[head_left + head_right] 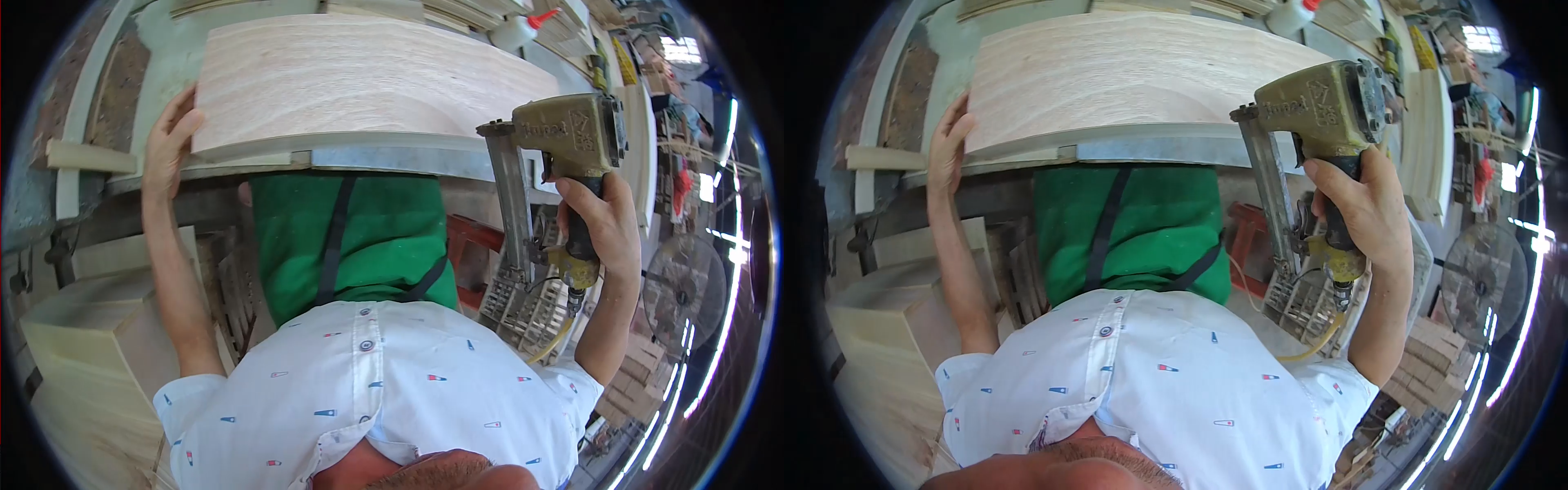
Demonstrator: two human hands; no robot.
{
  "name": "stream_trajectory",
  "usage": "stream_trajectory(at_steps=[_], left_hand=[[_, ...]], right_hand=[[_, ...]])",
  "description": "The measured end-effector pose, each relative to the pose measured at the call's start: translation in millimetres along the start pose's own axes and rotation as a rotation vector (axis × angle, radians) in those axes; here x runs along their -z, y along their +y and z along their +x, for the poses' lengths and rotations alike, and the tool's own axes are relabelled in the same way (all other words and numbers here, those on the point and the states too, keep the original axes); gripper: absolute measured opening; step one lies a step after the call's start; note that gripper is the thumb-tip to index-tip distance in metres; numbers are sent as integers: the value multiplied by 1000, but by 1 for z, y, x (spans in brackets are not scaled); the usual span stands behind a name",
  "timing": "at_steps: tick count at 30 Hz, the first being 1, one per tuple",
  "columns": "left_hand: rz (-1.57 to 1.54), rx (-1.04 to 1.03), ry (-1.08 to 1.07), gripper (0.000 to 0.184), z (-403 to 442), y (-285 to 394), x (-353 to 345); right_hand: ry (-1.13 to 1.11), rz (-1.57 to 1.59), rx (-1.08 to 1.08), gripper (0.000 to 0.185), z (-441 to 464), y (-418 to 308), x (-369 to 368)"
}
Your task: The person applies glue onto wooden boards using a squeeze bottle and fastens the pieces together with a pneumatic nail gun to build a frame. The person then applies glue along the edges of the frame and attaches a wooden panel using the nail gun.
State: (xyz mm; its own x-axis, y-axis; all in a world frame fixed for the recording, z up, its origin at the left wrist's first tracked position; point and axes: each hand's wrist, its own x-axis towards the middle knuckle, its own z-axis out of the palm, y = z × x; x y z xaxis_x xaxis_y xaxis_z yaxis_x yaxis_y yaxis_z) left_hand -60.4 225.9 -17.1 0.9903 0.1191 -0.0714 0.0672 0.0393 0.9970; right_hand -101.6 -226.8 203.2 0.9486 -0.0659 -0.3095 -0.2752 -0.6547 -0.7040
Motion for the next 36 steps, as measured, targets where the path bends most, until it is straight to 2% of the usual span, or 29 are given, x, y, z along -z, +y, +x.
stream_trajectory(at_steps=[7,10,36], left_hand=[[-3,13,-6,62,0,0,1],[3,18,-2,63,2,-1,2],[26,17,45,65,1,-4,5]], right_hand=[[161,-37,-73,27,-4,21,36],[140,-86,-134,27,1,29,39],[131,-105,-137,26,11,47,47]])
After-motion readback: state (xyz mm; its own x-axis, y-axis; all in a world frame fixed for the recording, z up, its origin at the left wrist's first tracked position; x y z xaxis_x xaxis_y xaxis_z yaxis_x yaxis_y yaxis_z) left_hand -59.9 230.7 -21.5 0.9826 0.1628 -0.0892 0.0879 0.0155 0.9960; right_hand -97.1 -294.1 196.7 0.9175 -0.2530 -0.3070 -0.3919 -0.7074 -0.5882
